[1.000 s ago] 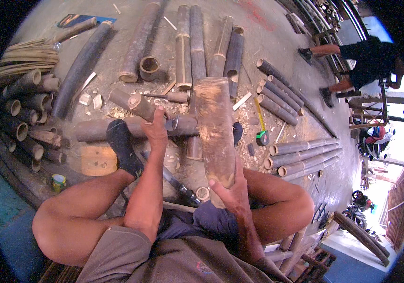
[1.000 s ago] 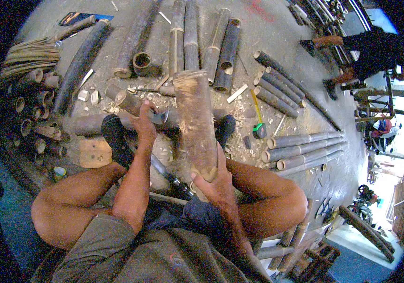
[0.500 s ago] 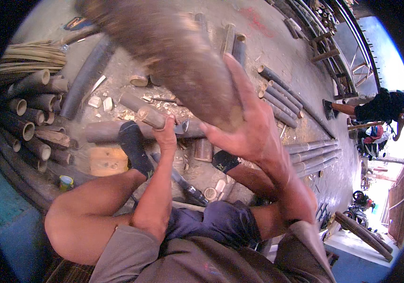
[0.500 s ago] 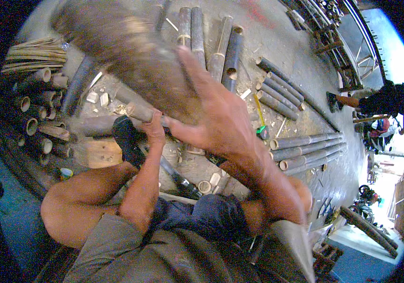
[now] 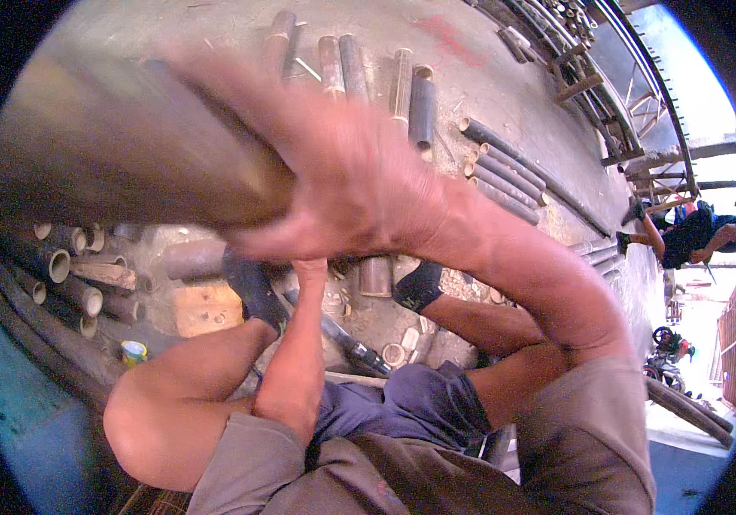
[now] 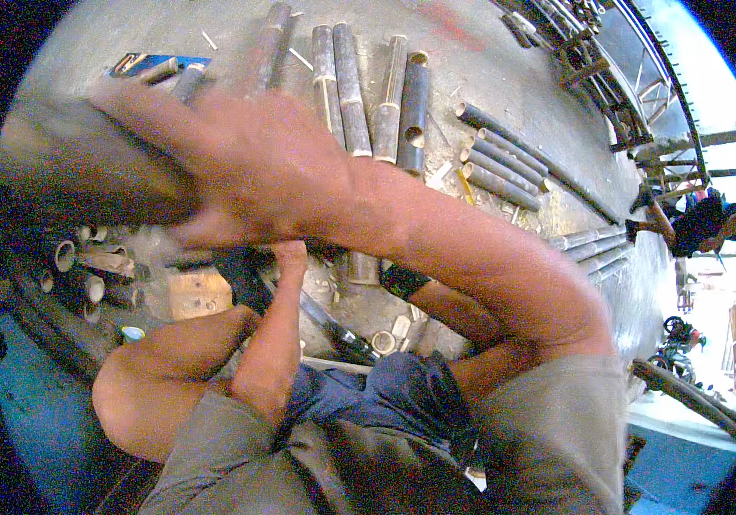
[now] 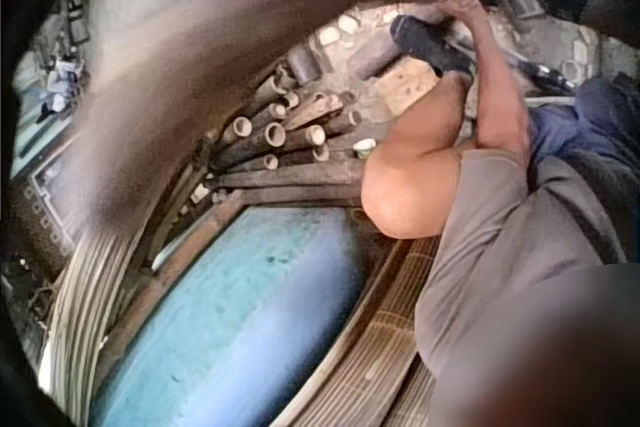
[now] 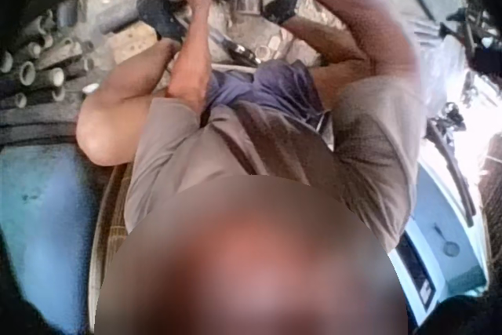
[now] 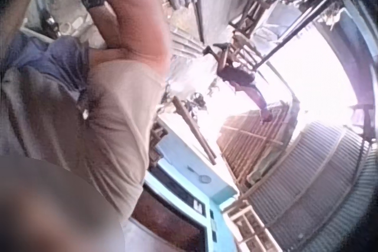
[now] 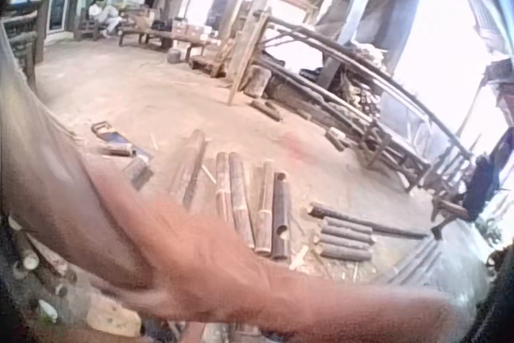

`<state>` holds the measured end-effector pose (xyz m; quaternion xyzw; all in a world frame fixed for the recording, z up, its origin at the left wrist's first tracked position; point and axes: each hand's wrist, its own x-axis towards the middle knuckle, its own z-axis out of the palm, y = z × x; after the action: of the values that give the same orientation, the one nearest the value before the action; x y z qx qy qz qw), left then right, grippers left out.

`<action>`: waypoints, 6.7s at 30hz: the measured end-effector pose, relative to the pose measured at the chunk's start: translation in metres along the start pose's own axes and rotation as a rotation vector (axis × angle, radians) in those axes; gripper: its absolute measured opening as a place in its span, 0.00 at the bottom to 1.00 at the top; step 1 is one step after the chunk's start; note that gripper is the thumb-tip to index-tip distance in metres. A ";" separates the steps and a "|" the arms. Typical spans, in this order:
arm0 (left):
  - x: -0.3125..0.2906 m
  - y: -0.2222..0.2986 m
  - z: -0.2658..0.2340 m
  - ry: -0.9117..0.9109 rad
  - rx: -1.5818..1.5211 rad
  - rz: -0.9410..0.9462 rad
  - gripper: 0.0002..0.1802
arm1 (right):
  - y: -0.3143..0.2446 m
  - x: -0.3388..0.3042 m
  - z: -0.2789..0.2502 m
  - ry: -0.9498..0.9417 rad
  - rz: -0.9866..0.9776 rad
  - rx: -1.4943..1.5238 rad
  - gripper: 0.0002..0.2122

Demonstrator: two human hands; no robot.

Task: The person sits on the floor and uses a knife to scrape and shape a bamboo pole, then measures it with a tape measure. They insert a smaller bamboo piece into a larger one and tap it with a wooden mallet to fit it securely.

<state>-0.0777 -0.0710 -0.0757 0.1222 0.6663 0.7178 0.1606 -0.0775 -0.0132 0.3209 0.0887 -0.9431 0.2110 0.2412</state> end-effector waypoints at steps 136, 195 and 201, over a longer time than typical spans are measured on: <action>-0.051 0.063 0.167 -0.699 0.647 0.487 0.25 | 0.008 -0.397 -0.036 0.392 1.492 0.708 0.22; 0.001 -0.035 0.033 -0.027 -0.048 -0.029 0.37 | 0.058 -0.093 -0.037 -0.584 0.259 -0.334 0.42; -0.005 -0.088 0.028 -0.044 0.452 0.250 0.31 | 0.060 -0.087 -0.036 -0.398 0.240 -0.252 0.40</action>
<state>-0.0562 -0.0423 -0.1611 0.2519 0.7858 0.5622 0.0538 -0.0030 0.0624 0.2855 -0.0146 -0.9946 0.0974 0.0332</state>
